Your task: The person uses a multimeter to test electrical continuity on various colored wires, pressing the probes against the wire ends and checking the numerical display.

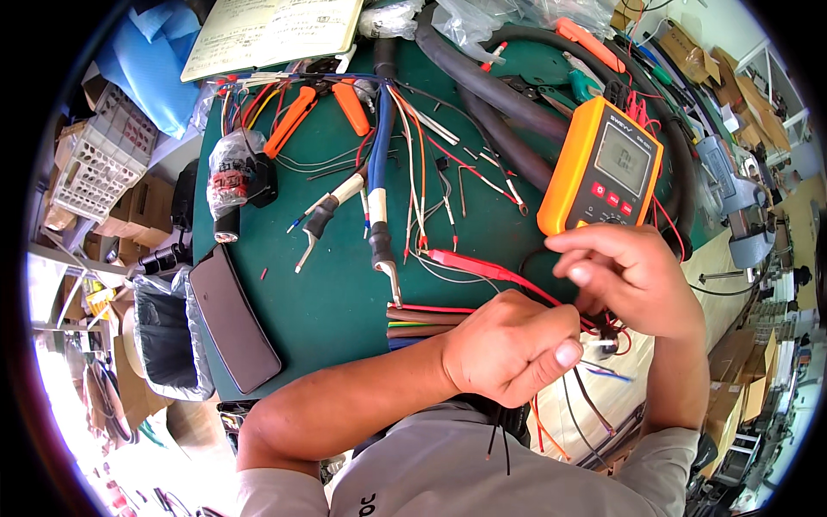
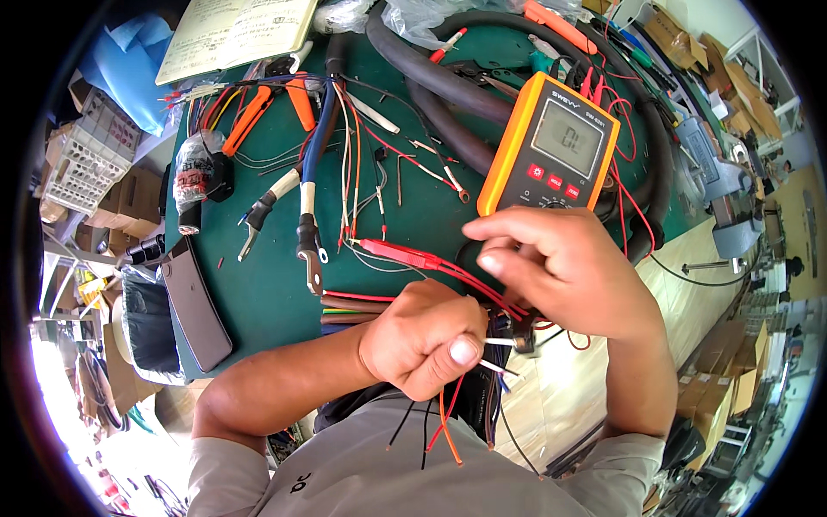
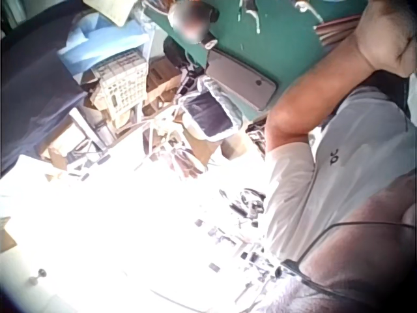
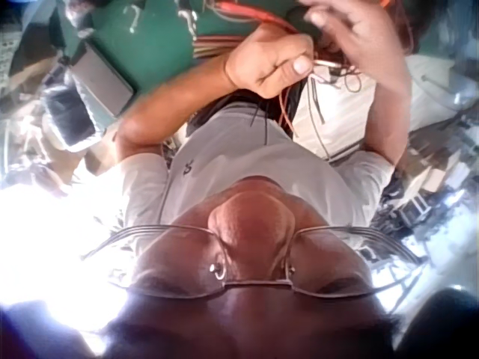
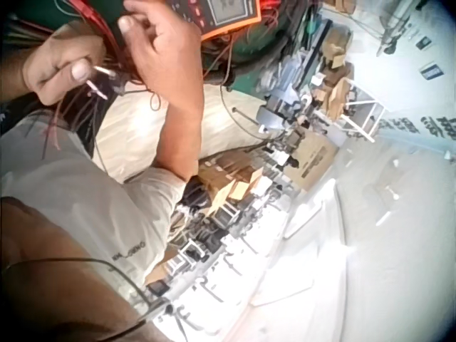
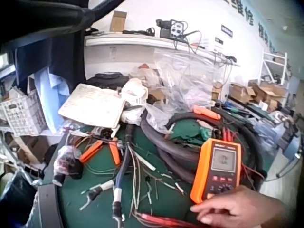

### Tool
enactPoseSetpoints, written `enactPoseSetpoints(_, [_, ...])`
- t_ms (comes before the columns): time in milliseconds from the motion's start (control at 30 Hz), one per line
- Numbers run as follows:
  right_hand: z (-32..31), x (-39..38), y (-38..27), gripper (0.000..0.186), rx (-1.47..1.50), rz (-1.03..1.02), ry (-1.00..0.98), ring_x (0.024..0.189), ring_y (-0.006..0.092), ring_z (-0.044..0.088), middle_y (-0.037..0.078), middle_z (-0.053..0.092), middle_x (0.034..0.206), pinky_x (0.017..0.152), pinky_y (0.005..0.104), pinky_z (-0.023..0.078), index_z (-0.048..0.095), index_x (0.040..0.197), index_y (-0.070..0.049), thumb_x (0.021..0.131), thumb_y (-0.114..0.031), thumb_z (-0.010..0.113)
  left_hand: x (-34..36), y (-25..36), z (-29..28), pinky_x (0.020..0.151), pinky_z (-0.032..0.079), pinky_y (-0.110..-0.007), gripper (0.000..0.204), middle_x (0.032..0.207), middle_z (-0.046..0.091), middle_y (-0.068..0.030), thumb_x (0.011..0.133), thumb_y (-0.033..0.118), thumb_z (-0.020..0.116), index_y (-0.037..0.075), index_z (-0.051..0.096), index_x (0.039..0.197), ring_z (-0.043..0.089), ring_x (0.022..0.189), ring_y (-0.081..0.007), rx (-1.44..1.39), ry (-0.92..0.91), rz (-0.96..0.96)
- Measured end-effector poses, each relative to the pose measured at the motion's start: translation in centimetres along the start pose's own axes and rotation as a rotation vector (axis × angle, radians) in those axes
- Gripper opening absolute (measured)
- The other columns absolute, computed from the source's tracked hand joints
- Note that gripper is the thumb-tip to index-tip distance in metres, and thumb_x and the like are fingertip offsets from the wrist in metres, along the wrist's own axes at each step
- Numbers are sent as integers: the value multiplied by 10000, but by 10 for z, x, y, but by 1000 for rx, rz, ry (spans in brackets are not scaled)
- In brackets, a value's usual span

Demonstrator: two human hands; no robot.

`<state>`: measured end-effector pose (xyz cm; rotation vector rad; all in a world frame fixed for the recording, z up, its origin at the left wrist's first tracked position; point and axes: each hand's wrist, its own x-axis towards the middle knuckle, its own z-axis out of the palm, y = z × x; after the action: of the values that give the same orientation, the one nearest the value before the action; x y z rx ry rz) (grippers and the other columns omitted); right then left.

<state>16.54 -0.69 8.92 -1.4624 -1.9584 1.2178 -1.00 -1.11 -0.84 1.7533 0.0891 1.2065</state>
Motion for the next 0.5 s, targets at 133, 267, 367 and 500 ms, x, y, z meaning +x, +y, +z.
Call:
enactPoseSetpoints(133, [14,33,-1,274,-320,-253,-104,709,276,644,155,648,848,625,361,500,624,1043,18,859,-183,650,-1,-2,-1,488,400,-421,215,579,451,-104,934,159,497,24,488,766,493,507,-308,44,-24,105])
enactPoseSetpoints(267, [34,56,0,249,-510,-220,-169,809,363,603,166,608,843,705,447,472,593,881,16,885,-233,599,-2,-4,2,493,397,-419,197,595,457,-120,921,145,511,13,491,776,486,518,-324,50,-19,144])
enactPoseSetpoints(367, [40,62,2,254,-565,-195,-176,788,370,592,173,584,815,704,462,467,556,806,15,902,-220,564,-2,-4,4,488,388,-423,196,576,448,-125,915,141,519,7,487,776,470,502,-330,51,-14,135])
enactPoseSetpoints(500, [42,65,-4,258,-612,-166,-229,794,370,594,182,583,819,708,463,468,559,800,25,882,-218,588,-3,-2,4,490,383,-430,211,557,435,-129,915,143,519,3,475,764,464,496,-337,70,-9,131])
